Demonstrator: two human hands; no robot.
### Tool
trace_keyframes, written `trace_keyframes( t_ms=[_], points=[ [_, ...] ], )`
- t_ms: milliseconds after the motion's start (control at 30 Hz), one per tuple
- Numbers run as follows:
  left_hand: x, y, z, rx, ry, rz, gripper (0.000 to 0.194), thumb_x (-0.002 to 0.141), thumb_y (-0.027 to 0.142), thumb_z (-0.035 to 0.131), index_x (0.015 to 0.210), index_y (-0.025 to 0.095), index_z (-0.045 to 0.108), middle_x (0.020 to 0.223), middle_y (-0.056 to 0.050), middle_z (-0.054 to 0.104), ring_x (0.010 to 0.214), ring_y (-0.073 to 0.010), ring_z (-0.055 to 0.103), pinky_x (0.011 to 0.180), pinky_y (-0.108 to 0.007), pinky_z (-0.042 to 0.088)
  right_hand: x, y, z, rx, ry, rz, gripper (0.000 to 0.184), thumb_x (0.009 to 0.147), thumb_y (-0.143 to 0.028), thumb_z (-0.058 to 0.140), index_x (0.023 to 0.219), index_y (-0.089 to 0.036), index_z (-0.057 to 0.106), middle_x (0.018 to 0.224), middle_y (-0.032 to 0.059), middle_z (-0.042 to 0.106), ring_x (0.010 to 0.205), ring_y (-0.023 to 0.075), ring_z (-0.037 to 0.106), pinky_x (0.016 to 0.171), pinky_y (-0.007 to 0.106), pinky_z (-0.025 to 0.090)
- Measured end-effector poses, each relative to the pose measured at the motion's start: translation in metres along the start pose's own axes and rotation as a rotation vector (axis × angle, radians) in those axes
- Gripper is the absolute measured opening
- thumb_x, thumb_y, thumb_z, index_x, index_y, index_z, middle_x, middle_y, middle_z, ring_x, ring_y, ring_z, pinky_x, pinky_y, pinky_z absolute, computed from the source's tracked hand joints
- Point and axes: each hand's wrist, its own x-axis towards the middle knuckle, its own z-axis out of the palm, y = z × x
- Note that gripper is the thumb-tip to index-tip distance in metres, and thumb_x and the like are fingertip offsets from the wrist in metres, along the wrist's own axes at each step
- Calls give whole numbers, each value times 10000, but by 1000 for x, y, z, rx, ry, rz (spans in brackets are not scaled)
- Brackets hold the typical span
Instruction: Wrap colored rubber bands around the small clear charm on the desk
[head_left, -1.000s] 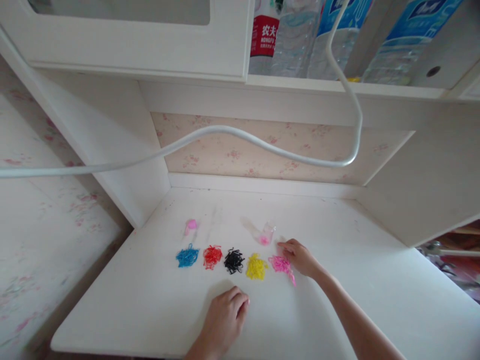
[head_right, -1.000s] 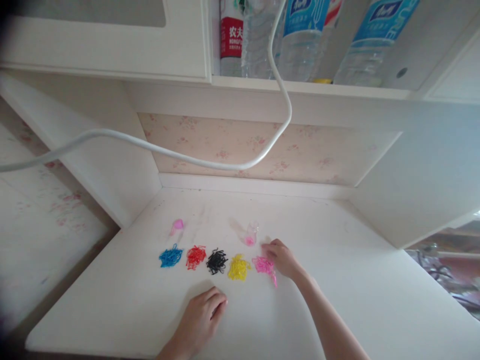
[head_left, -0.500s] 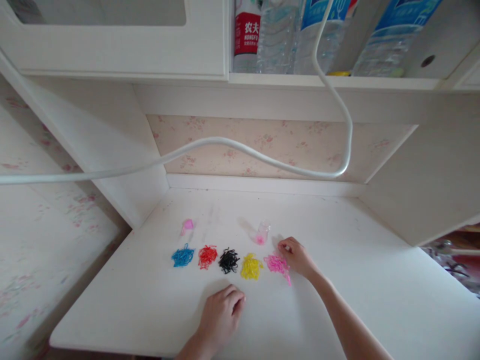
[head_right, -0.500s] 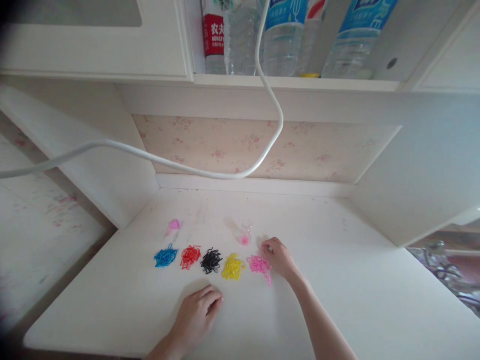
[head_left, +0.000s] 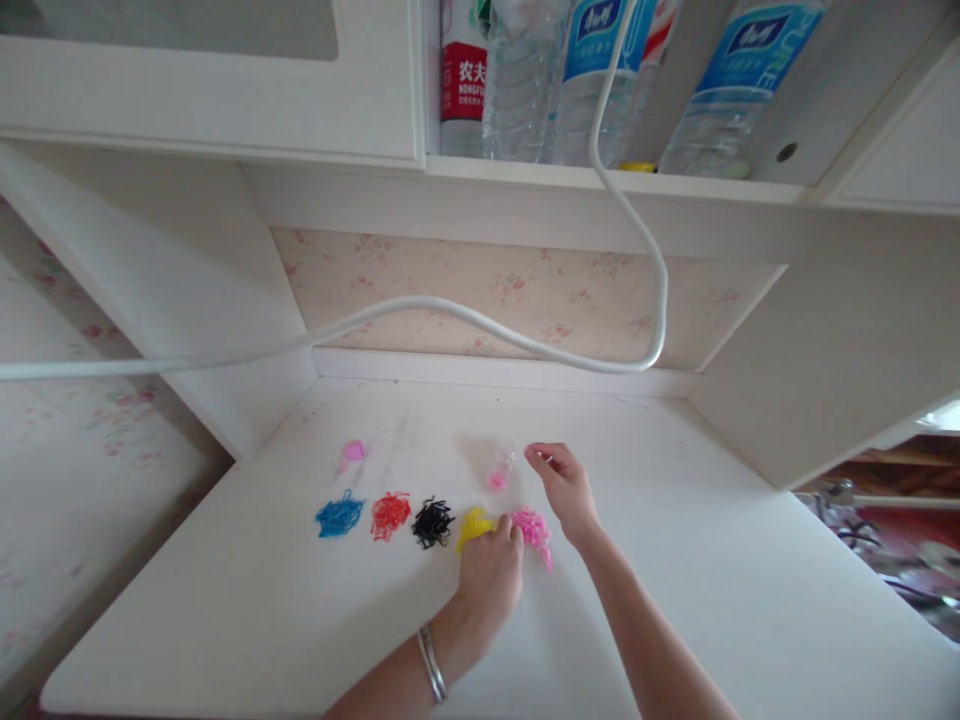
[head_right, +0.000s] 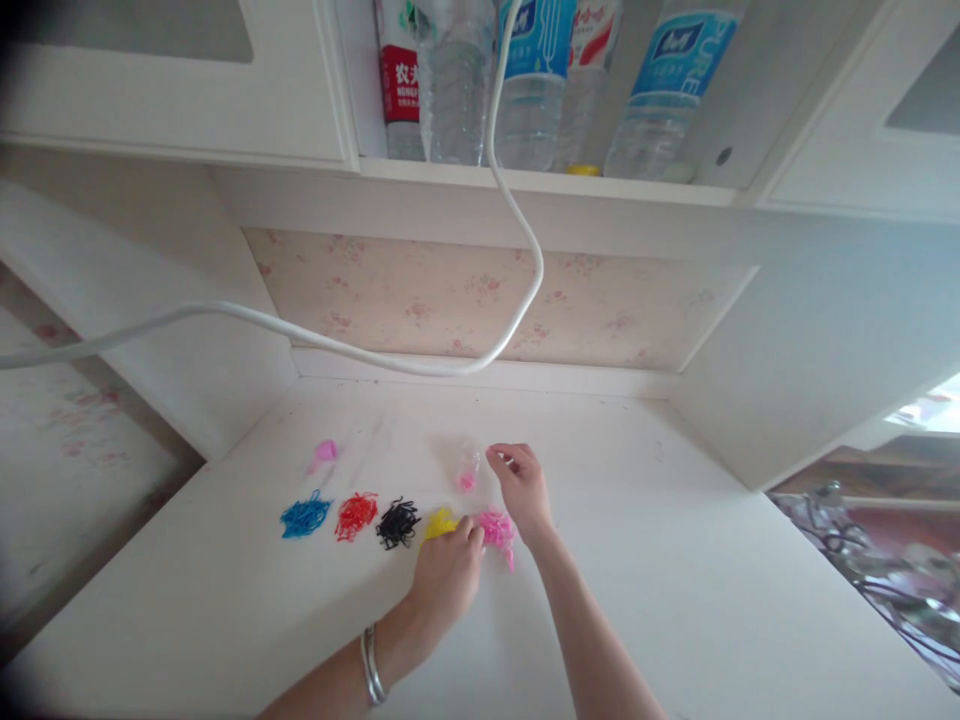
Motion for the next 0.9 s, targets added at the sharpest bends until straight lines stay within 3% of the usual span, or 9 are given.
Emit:
trace_keyframes(
  t_ms=[133,367,633,767,900],
  points=[
    [9,3,3,26,-44,-10,291,858,44,368,963,177,604,930,-70,602,738,-193,653,599,-293,507,14,-7,12,-3,8,-28,381,769,-554,578,870,-211,708,888,44,600,705,136,505,666,273,419],
    [4,-2,3,2,-60,-11,289,853,40,368,952,191,594,950,-60,584,770,-179,642,636,-296,515,18,2,24,-8,3,-15,360,751,-543,595,864,-227,725,856,34,590,667,128,490,654,285,408],
    [-1,-7,1,-50,-69,-3,211,930,219,381,979,202,585,996,-59,570,799,-152,632,681,-263,494,14,2,15,-8,29,-14,348,792,-501,557,935,-223,710,909,44,603,721,138,508,678,283,410],
    [-4,-10,-4,-42,-61,18,190,928,283,418,990,209,581,1018,-51,574,806,-166,634,663,-270,497,-3,10,3,-33,46,14,338,809,-484,540,943,-216,698,921,44,610,714,134,512,673,274,411],
    [-8,-13,-9,-68,-22,43,242,953,305,363,1033,217,575,1049,-52,586,826,-163,636,652,-260,493,-41,35,-13,-97,31,79,347,822,-482,523,947,-203,685,903,42,606,668,125,511,645,262,417]
  ],
)
